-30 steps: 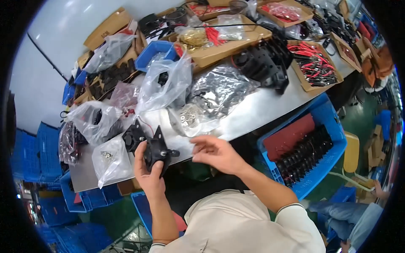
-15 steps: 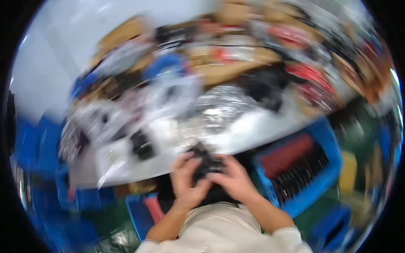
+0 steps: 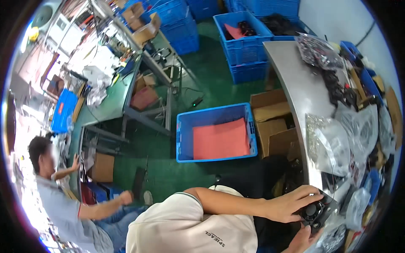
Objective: Assembling and inspecting electronic cooling fan components at a factory workbench.
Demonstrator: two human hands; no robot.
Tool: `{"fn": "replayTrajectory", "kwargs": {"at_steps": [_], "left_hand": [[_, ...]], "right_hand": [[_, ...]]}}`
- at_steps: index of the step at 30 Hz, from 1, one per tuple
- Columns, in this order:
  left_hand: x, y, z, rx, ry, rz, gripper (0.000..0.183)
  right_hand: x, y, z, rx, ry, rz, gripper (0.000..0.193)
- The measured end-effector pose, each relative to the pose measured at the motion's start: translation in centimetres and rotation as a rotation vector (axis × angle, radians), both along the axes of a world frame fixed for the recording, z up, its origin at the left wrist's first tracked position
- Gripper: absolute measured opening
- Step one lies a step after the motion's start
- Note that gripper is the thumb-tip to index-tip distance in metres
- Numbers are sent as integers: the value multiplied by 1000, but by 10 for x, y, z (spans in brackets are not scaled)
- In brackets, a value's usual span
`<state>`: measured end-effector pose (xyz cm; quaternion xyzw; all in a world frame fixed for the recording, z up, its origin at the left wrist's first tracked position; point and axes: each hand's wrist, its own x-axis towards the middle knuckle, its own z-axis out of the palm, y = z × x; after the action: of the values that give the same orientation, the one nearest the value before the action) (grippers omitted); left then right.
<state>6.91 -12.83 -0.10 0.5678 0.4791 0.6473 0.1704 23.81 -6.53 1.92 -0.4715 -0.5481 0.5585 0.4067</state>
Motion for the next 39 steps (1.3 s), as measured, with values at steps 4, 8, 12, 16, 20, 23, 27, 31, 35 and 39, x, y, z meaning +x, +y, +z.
{"fn": "replayTrajectory", "kwargs": {"at_steps": [4, 8, 12, 16, 20, 23, 27, 31, 35, 39], "left_hand": [[-21, -15, 4, -60, 20, 156, 84], [-45, -39, -3, -177, -11, 192, 82], [-51, -27, -8, -235, 20, 61, 81], [-54, -24, -5, -300, 89, 31, 82], [-56, -21, -10, -311, 74, 16, 80], [-66, -23, -19, -319, 26, -16, 81], [-101, -29, -6, -225, -163, -23, 84], [-127, -35, 20, -263, -380, 151, 84], [-153, -37, 16, -173, -391, 198, 89], [-163, -37, 14, -163, -418, 260, 89]], "right_hand": [[7, 22, -28, 122, -20, 238, 62], [-47, -12, 1, -85, -6, 363, 62], [-49, -15, -5, -174, 178, 331, 58], [-50, -23, 0, -205, 248, 302, 58], [-50, -23, 1, -251, 319, 384, 65], [-37, 4, 35, -139, -38, 603, 80], [-30, 47, 28, 63, -43, 139, 69], [-67, 94, 24, -10, -297, -37, 61], [-73, 102, 19, -325, -59, 49, 56], [-50, 90, 17, -420, 323, -33, 42]]}}
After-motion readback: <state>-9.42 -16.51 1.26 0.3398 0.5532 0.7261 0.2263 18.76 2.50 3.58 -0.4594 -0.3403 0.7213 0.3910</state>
